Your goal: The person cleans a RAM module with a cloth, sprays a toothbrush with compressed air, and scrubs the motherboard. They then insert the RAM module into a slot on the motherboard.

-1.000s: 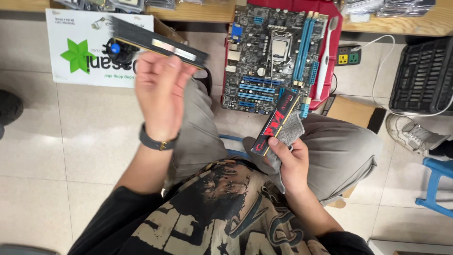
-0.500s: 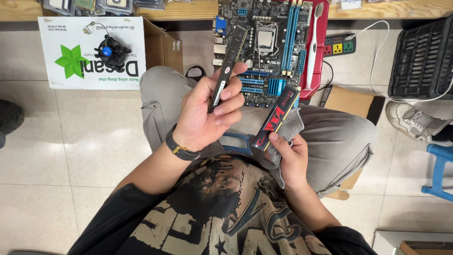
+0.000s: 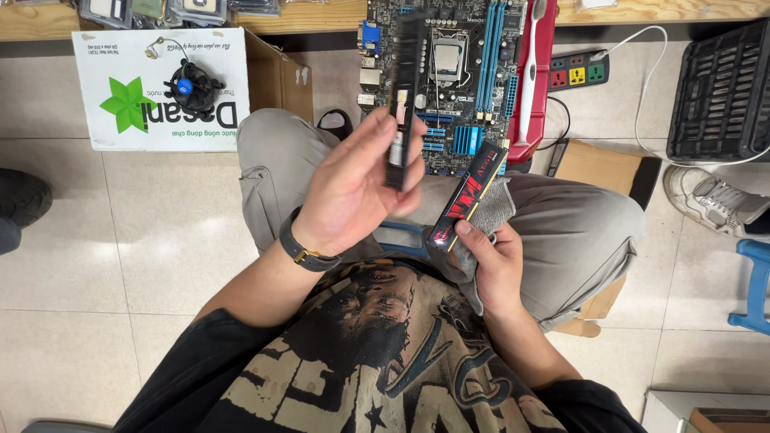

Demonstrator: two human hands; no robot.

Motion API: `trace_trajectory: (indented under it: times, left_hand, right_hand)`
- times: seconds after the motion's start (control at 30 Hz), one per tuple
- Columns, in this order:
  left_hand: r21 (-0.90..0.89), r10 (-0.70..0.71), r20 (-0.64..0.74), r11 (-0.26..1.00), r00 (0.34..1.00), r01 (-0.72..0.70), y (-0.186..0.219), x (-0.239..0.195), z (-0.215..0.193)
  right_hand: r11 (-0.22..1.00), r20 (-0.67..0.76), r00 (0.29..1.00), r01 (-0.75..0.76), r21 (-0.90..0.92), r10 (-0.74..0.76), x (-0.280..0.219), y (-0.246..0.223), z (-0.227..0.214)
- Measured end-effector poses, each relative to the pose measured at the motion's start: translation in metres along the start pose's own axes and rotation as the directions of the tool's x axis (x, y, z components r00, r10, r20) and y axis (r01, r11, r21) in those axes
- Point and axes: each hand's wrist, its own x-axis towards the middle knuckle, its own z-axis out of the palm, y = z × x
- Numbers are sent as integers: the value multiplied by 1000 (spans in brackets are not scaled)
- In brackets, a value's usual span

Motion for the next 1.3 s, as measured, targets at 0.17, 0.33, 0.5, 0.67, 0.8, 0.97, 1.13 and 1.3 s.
trace_trajectory:
  times: [0.17,0.33,0.5,0.67,0.8,0.97,1.13,1.3]
  left_hand:
    - [442,322,-39,854,946,-273,-20,-1,-3]
    - [618,463,-148,733,874,-284,-25,-6,14]
    - [675,536,-210,685,818,-275,-30,-7,27]
    - [688,506,-246,692,827,-219,-30,-6,31]
    - [691,510,-257,691,821,-213,-33,-5,31]
    - [674,519,-271,704,811,-226,-34,-4,30]
    - [672,523,-258,701,813,-238,-31,-4,24]
    - [693,512,-123,657,850,-296,-8,-6,8]
  right_hand:
    - [1000,-20,1000,-12,20,13,-1,4,-2]
    - [1000,-19,1000,2,16,-2,-2,5,-1]
    - [999,-25,1000,-7,32,8,-2,4,-1]
    - [1000,-18,1000,0,2,0,-3,5,-3]
    - [1000,-21,1000,-9,26,10,-3,5,-4]
    - [999,-18,1000,0,35,1,-4,3,-3]
    - [999,-29,1000,1,34,0,-4,1,-2]
    - [995,-59,994,88,-43,-90,-6,-1,1]
